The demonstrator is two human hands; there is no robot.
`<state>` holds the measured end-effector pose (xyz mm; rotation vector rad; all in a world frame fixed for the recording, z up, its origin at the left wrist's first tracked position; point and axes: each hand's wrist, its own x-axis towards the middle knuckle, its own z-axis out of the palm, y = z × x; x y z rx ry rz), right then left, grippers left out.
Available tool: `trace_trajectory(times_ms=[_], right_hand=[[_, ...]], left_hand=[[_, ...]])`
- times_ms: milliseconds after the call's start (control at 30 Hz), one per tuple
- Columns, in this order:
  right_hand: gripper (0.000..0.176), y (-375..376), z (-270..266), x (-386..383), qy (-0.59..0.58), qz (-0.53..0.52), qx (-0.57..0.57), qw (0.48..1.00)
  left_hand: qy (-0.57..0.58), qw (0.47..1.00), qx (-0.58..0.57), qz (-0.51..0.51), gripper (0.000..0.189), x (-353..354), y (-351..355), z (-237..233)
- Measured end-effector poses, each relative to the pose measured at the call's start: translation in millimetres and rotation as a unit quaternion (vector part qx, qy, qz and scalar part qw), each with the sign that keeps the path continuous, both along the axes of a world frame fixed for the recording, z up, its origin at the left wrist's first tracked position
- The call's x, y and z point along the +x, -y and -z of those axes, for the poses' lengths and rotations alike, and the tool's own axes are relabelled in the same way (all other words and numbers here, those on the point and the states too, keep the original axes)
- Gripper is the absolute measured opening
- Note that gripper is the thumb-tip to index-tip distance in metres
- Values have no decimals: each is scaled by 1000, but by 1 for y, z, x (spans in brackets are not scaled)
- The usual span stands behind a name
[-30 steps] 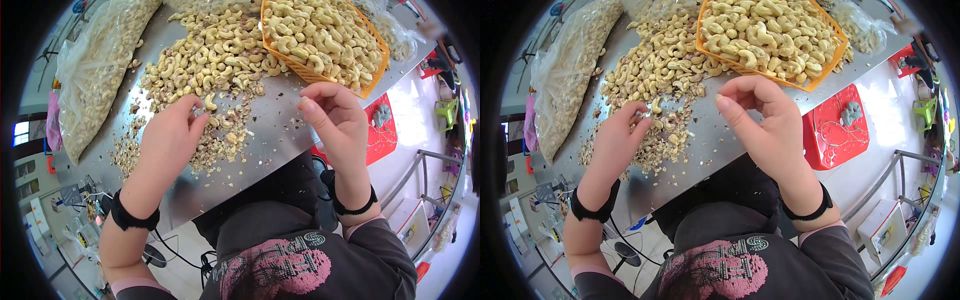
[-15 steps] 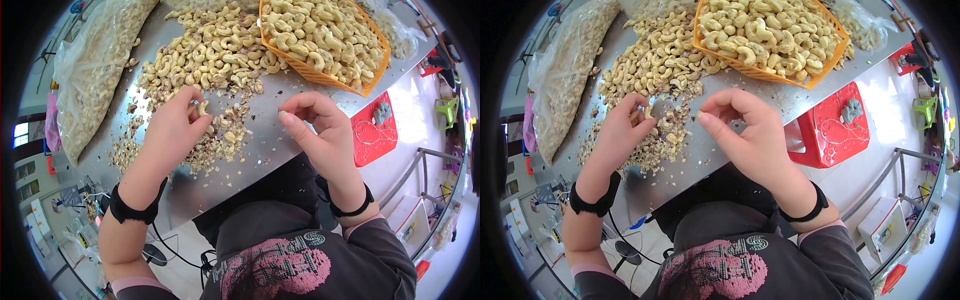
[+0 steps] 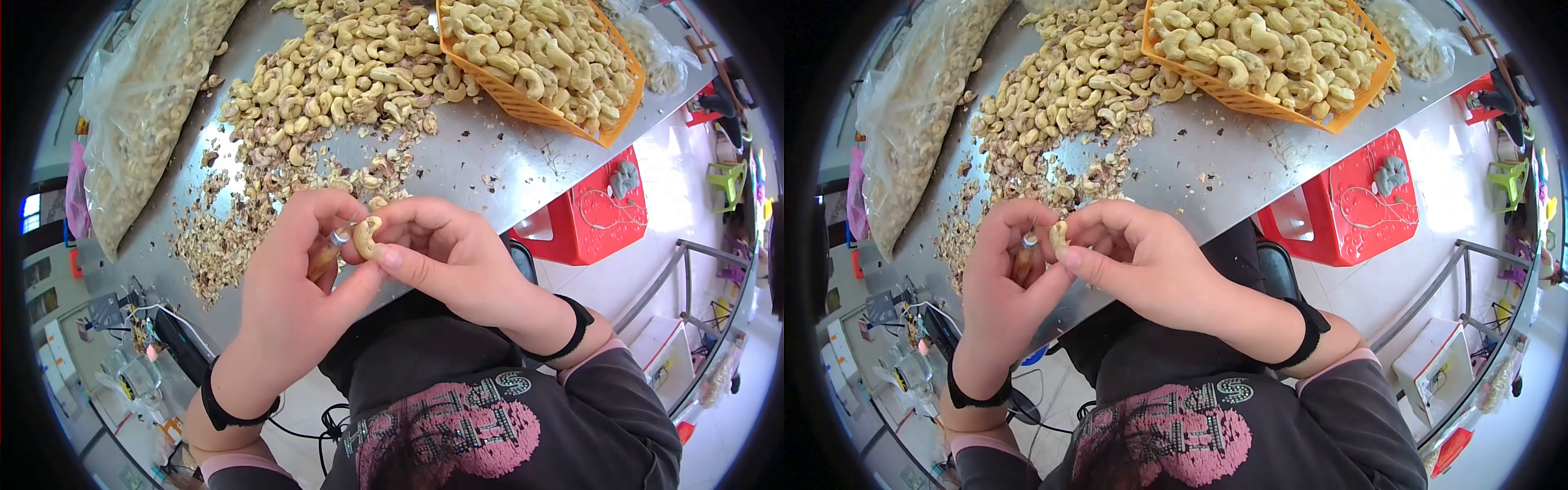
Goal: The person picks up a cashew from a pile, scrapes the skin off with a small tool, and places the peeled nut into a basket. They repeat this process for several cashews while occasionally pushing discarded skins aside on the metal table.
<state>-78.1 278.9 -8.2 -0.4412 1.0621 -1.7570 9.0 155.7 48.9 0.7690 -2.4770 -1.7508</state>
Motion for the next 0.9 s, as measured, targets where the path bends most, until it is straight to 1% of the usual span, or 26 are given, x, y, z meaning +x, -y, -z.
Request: trace_trajectory(times_ms=[133,233,300,333,400,433,500,533,600,633,700,733,800,900], right_hand=[[20,-1,-5,1,22,-8,-1,1000],[18,-2,-10,1,33,-1,-7,999],[16,-3,-12,1,16,-15,5,1000],[16,-3,-11,1,16,-16,6,1000],[15,-4,-10,2,18,-21,3,1000],[15,-4,-11,1,18,-22,4,1000],[14,-4,-14,-1,47,-37,8,998],[14,-4,-15,-2,47,-37,8,998],[13,-4,-16,-3,58,-41,-7,997],[13,-5,-16,-3,59,-41,-6,997],[12,-6,-17,-4,71,-50,-20,996],[12,-7,-17,-5,71,-51,-20,996],[12,-8,-18,-6,58,-56,-24,996],[12,-8,-19,-2,73,-40,-19,996]], left_hand=[[-5,1000,-6,2,30,8,-3,2],[-18,999,16,28,30,13,-2,1],[11,999,38,-6,31,15,-3,-1],[11,999,39,-7,31,15,-4,-2],[-9,995,100,-8,32,14,-5,-3],[-9,995,100,-9,32,14,-5,-2],[-66,993,97,31,32,15,-2,1],[-66,993,97,31,32,15,-1,1],[-77,983,162,26,30,16,0,-1],[-77,983,163,25,30,16,1,-1],[-80,969,230,27,28,16,3,-3],[-80,969,230,27,28,16,3,-5],[-46,963,267,9,26,17,3,-9],[-28,965,260,5,23,17,3,-10]])
